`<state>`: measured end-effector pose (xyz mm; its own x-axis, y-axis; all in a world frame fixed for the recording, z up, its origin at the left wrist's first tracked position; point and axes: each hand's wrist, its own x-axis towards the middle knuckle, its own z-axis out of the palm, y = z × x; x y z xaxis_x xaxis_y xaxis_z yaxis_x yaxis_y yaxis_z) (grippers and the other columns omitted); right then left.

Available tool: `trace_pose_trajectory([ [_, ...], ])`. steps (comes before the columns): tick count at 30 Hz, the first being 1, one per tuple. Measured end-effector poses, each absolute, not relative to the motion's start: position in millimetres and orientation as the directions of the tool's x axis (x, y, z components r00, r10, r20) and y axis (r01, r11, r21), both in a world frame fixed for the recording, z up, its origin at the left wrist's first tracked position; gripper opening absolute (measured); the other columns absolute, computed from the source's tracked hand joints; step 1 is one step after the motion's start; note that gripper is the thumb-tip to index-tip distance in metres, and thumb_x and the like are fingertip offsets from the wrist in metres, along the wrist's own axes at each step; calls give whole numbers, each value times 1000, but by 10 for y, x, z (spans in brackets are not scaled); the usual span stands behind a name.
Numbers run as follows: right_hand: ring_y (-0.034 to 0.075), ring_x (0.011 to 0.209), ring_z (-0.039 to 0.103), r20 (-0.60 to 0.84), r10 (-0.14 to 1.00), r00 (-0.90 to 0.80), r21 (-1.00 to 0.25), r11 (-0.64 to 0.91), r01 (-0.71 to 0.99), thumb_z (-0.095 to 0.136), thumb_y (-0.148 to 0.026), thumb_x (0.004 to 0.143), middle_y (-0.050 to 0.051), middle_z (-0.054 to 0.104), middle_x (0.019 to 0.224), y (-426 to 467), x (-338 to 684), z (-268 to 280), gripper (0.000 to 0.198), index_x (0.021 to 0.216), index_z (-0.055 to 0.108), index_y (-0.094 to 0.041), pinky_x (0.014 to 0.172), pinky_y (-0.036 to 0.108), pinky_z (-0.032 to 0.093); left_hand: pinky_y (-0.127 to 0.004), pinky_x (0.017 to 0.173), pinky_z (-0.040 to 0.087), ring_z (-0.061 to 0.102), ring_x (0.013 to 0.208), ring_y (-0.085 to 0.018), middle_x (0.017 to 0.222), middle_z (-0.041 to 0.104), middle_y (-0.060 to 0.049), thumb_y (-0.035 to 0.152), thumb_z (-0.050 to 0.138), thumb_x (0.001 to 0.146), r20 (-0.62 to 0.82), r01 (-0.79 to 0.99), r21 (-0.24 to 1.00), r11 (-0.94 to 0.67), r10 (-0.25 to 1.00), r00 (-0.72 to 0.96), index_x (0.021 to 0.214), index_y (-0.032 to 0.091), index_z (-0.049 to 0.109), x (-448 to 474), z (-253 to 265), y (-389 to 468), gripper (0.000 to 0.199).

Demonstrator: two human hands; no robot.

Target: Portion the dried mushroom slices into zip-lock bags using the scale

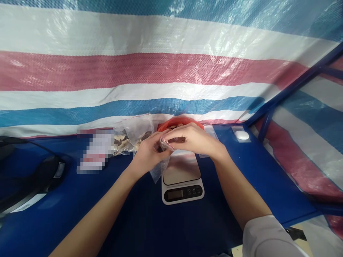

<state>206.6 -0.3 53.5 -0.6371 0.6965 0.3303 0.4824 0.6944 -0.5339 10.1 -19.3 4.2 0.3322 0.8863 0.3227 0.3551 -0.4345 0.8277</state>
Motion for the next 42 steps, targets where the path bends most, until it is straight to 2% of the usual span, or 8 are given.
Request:
trace_pose_trajectory([
  [5,18,94,72,383,678,-628,-638,685,351,66,-20,91,2,78,108,104,2190,482,18,102,79,-25,83,29,55,-36,84,55,67,101,-24,113,73,-9,36,74,80,322,368,839,-400,911,257,126,19,67,58,-17,-153,49],
  [10,18,89,72,286,824,-490,-643,544,540,65,-23,90,1,79,103,289,2314,320,18,99,81,-25,84,31,54,-36,80,57,70,95,-24,115,73,-10,40,74,79,258,396,861,-319,945,201,129,17,66,-5,-24,-118,56],
  [16,24,99,70,101,938,-332,-336,346,876,59,-36,94,3,79,108,410,2133,-15,25,104,80,-27,82,33,51,-36,78,58,70,88,-23,117,74,-9,43,76,77,212,437,859,-269,961,176,133,18,64,-37,9,-112,63],
  [20,27,104,69,59,958,-282,-169,288,943,44,-40,102,9,75,116,399,1952,-147,38,112,77,-23,81,35,51,-34,77,57,69,89,-22,116,74,-9,42,75,77,178,429,870,-244,966,189,134,18,64,-28,10,-110,63],
  [24,30,106,67,47,972,-228,-112,232,966,40,-42,103,12,72,120,381,1874,-197,43,114,76,-22,77,35,53,-35,81,57,69,96,-23,121,72,-9,41,75,76,184,417,875,-247,965,184,133,17,65,-20,16,-112,62],
  [30,29,101,69,39,968,-249,-155,252,955,41,-37,102,13,71,120,382,1875,-224,41,110,78,-22,72,35,53,-36,81,58,70,95,-23,121,73,-9,38,76,75,202,426,867,-257,964,171,131,20,66,-17,1,-108,59],
  [35,29,107,67,73,964,-255,-241,265,934,47,-34,100,9,72,123,406,1919,-246,35,124,72,-28,82,36,54,-37,83,59,71,97,-24,121,73,-9,39,78,75,216,411,871,-268,962,169,130,19,67,-15,-7,-103,59],
  [42,23,107,69,93,954,-286,-403,299,865,58,-33,97,6,75,121,463,1991,-249,28,117,77,-28,91,33,52,-36,85,59,71,99,-24,121,73,-9,38,79,75,201,382,889,-252,965,168,130,19,66,-10,18,-120,59],
])
